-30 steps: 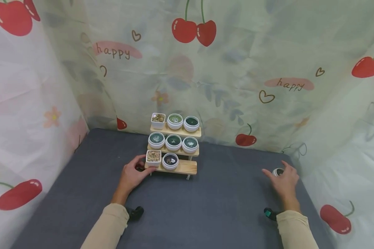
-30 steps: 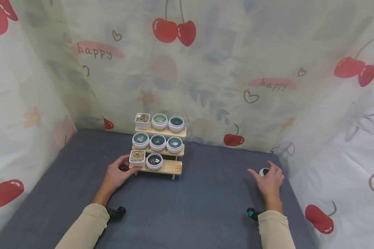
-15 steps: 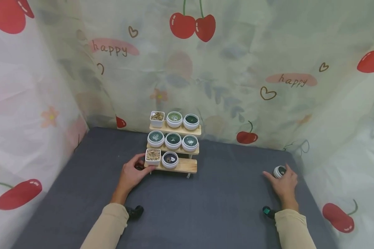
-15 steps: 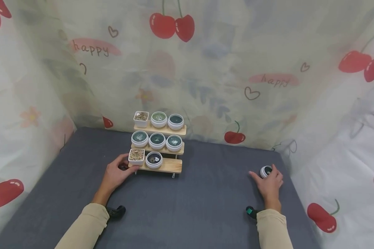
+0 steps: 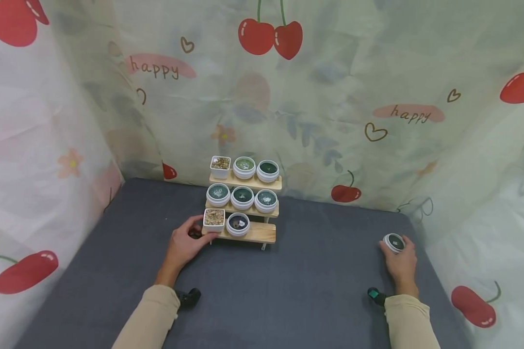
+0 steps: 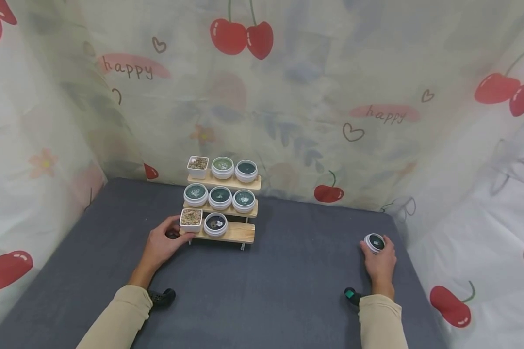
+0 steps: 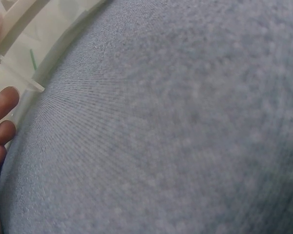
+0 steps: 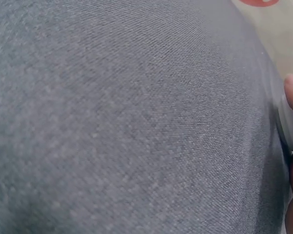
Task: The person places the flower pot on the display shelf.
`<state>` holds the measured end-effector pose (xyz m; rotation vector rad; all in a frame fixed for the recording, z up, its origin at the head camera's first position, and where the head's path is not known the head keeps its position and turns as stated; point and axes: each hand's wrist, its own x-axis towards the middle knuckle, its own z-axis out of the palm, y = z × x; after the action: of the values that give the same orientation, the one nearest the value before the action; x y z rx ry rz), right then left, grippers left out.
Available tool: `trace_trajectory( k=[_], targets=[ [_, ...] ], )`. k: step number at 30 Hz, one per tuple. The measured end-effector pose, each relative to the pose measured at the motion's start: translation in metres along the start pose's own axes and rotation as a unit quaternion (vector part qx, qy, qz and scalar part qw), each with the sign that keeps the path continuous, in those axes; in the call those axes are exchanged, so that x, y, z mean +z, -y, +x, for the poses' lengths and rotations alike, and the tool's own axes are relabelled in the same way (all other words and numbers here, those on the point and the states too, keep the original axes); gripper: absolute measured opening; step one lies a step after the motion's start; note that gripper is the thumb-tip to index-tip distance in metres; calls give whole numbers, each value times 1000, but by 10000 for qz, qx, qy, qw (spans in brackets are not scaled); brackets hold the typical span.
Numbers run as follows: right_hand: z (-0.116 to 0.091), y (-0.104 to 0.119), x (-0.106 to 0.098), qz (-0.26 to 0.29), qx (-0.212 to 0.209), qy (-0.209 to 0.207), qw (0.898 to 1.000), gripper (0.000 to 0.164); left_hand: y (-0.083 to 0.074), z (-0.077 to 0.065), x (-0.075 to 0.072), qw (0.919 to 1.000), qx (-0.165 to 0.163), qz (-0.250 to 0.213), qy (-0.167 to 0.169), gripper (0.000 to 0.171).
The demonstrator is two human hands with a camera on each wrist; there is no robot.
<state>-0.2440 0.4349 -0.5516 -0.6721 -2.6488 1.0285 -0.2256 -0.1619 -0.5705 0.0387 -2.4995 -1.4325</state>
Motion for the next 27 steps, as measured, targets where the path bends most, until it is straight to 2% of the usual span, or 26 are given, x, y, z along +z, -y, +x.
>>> trace_trajectory(
  k=[11,18,27],
  targets=[
    [-1,6,-6,314,264,-66,9991,87,0,3,-1,10000,30,-14,35,68],
    [-5,31,-8,667,-55,-309,9973,86,1,1,0,10000,42,-33,15,68],
    [-31,74,5,956,-568,-259,9935,81,1,0,-1,10000,-19,-28,65,68]
  ],
)
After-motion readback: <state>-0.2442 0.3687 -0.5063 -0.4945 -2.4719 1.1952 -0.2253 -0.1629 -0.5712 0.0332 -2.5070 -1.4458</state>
